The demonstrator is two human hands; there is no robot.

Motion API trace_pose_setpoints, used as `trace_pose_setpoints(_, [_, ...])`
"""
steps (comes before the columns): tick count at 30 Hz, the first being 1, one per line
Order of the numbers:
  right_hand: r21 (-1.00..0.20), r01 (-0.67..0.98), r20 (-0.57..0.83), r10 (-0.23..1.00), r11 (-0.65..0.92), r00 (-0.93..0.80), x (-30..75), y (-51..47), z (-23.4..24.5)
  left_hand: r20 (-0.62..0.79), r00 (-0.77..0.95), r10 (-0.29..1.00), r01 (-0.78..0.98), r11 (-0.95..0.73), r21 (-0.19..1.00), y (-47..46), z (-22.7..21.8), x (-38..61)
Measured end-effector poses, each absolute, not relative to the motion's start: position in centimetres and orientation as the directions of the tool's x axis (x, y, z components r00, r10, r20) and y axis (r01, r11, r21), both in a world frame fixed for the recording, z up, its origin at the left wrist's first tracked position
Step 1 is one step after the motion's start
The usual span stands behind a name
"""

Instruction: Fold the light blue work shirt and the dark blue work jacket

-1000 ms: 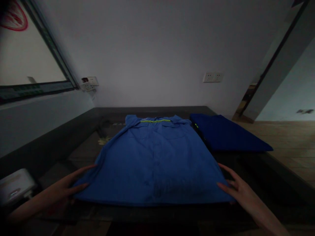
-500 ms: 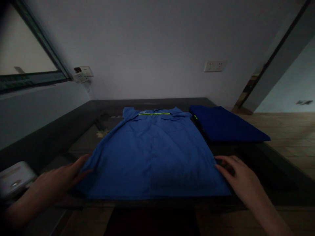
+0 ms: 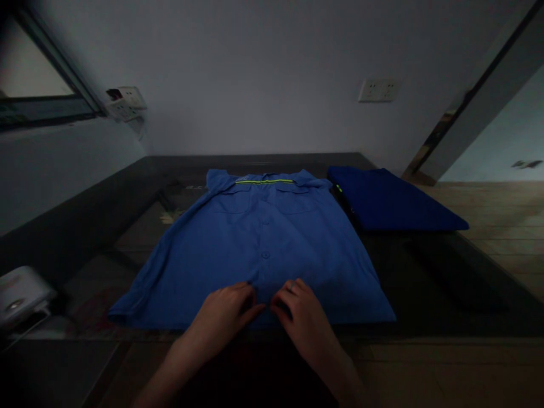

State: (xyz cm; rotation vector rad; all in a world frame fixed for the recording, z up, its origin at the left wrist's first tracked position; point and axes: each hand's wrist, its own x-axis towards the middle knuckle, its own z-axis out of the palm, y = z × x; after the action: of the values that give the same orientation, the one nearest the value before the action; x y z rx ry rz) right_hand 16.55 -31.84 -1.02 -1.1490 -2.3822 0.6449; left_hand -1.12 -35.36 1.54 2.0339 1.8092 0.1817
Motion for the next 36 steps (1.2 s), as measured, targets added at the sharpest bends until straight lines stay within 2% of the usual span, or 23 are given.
trace_pose_setpoints(3, [-0.546, 0.633, 0.177, 0.814, 0.549, -0.553, 16.4, -32.1, -1.7, -0.162, 0.106, 0.981, 0.911, -0.030, 0.411, -35.3, 0.8, -1.0])
trace_pose_setpoints(7, [-0.554, 0.617, 0.212, 0.812, 0.559, -0.544, 16.2, -32.1, -2.0, -0.123, 0.161, 0.979, 0.873, -0.083, 0.480, -35.2, 0.0, -1.1])
trace_pose_setpoints(11, [-0.627, 0.568, 0.257, 0.829, 0.534, -0.496, 16.1, -32.2, -2.0, -0.029, 0.157, 0.987, 0.785, -0.107, 0.611, -35.0, -0.7, -1.2])
trace_pose_setpoints(17, [-0.754, 0.463, 0.312, 0.875, 0.466, -0.371, 15.0, -32.2, -1.4, 0.054, 0.028, 0.998, 0.592, -0.060, 0.804, -34.9, -0.6, -1.2])
trace_pose_setpoints(20, [-0.755, 0.441, 0.338, 0.864, 0.486, -0.373, 14.4, -32.0, -1.0, 0.065, -0.020, 0.998, 0.561, -0.042, 0.826, -35.0, -0.4, -1.3])
trace_pose_setpoints(26, [-0.693, 0.486, 0.389, 0.844, 0.533, -0.370, 14.0, -32.0, -1.1, 0.074, 0.005, 0.997, 0.564, -0.064, 0.823, -35.0, -0.6, -1.3])
trace_pose_setpoints(33, [-0.747, 0.433, 0.333, 0.848, 0.504, -0.412, 14.3, -31.9, -1.3, 0.077, 0.019, 0.997, 0.568, -0.074, 0.820, -35.0, -0.5, -1.2])
trace_pose_setpoints(36, [-0.725, 0.407, 0.362, 0.809, 0.556, -0.463, 14.9, -31.1, -1.2, 0.044, 0.066, 0.997, 0.594, -0.074, 0.801, -34.9, -0.3, -1.5])
